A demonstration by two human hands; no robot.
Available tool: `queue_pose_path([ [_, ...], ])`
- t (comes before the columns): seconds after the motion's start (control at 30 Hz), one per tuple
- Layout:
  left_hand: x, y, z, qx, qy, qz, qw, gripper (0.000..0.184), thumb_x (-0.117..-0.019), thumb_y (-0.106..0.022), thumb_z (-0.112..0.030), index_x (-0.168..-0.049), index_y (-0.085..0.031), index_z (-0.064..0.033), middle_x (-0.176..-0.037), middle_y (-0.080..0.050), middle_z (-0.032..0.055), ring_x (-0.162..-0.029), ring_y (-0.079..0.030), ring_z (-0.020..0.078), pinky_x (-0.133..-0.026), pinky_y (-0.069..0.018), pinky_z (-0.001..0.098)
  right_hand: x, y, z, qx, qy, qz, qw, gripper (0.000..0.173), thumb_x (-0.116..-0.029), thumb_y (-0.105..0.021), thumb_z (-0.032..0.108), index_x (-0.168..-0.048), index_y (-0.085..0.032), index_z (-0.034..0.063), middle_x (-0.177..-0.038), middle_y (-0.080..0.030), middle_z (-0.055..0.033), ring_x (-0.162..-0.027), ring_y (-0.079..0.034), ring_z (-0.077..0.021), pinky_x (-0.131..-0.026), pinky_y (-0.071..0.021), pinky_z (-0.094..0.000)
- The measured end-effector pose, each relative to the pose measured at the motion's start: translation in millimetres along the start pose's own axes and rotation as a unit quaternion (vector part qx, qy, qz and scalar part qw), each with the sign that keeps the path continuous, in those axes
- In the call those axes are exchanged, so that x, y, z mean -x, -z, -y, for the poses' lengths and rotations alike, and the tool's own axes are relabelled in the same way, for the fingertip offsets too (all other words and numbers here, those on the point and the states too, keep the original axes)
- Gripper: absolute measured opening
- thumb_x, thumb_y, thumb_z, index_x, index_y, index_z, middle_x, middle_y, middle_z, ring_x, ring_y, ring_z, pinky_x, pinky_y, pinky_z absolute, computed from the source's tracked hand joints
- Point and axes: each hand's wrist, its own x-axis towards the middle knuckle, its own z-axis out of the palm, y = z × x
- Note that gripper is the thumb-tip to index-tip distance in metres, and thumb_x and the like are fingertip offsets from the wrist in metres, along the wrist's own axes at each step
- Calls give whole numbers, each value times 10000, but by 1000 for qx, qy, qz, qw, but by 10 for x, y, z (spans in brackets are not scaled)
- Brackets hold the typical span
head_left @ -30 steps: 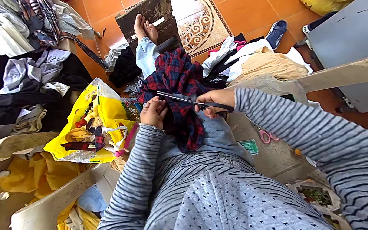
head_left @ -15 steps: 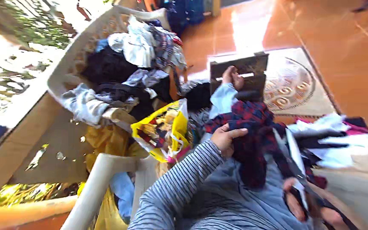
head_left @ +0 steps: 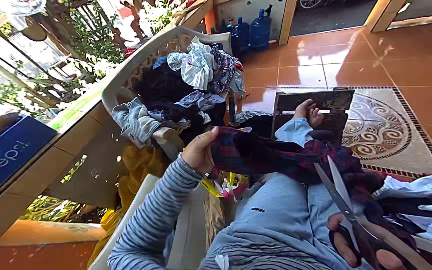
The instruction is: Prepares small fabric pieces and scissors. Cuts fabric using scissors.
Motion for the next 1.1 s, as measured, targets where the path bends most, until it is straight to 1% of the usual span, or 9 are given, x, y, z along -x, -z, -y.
queue_pose_path([
  [0.1,148,221,-146,-54,-30,-60,996,273,-1049,-484,-193,-963,-734,-124,-877,-765,38,-799,-737,109,-764,-622,300,-318,-87,-106,-18,-1,66,998,587,-898,-629,686,-1295,-639,255,-869,-717,90,-729,-667,-9,-644,-548,-180],
  [0.17,231,373,-177,-107,-37,-63,992,241,-1019,-502,-90,-953,-732,-114,-867,-766,10,-796,-733,88,-776,-620,298,-508,-186,-159,-27,-12,89,996,577,-898,-648,665,-1290,-644,242,-863,-711,83,-734,-669,-19,-662,-557,-191],
  [0.3,280,698,-205,-188,-51,24,981,233,-997,-527,-6,-1215,-604,-28,-1010,-743,-25,-912,-712,78,-868,-598,313,-823,-411,-256,-18,-39,103,994,560,-883,-673,659,-1234,-644,224,-815,-685,90,-689,-643,-14,-635,-541,-198],
  [0.37,268,810,-242,-192,-53,54,978,285,-981,-536,13,-1263,-561,-18,-1045,-735,-30,-940,-707,78,-887,-593,317,-951,-509,-328,-22,-46,106,993,582,-880,-680,657,-1245,-638,205,-804,-680,71,-678,-644,-29,-624,-542,-203],
  [0.53,264,972,-271,-199,-40,36,979,238,-914,-641,25,-1109,-717,-88,-952,-769,-16,-849,-730,74,-807,-624,300,-1098,-815,-316,2,-76,103,992,646,-839,-712,678,-1239,-625,178,-812,-685,70,-691,-659,-26,-622,-555,-192],
  [0.6,301,981,-307,-196,-48,61,978,282,-892,-655,43,-1128,-715,-99,-951,-769,-16,-821,-727,67,-774,-625,276,-1121,-927,-284,24,-73,96,992,694,-832,-693,711,-1233,-617,150,-825,-691,65,-717,-670,-32,-642,-564,-203],
  [0.7,400,908,-404,-250,-78,128,957,278,-886,-672,68,-1148,-681,-24,-967,-764,11,-846,-729,77,-794,-627,273,-1091,-1100,-288,35,-45,96,994,755,-841,-649,746,-1239,-622,105,-879,-713,36,-769,-687,-63,-684,-578,-231],
  [0.93,599,654,-505,-314,-82,186,927,347,-847,-719,65,-1184,-647,18,-969,-762,31,-862,-734,88,-824,-629,279,-799,-1460,-22,72,-30,125,989,783,-811,-664,769,-1202,-630,92,-845,-707,55,-728,-674,-35,-649,-563,-203],
  [1.1,546,588,-411,-315,-96,147,933,327,-843,-711,84,-1155,-659,-2,-946,-768,1,-853,-733,62,-825,-624,264,-533,-1356,16,72,-8,94,993,754,-833,-641,765,-1198,-644,105,-814,-701,63,-681,-660,-36,-613,-553,-201],
])
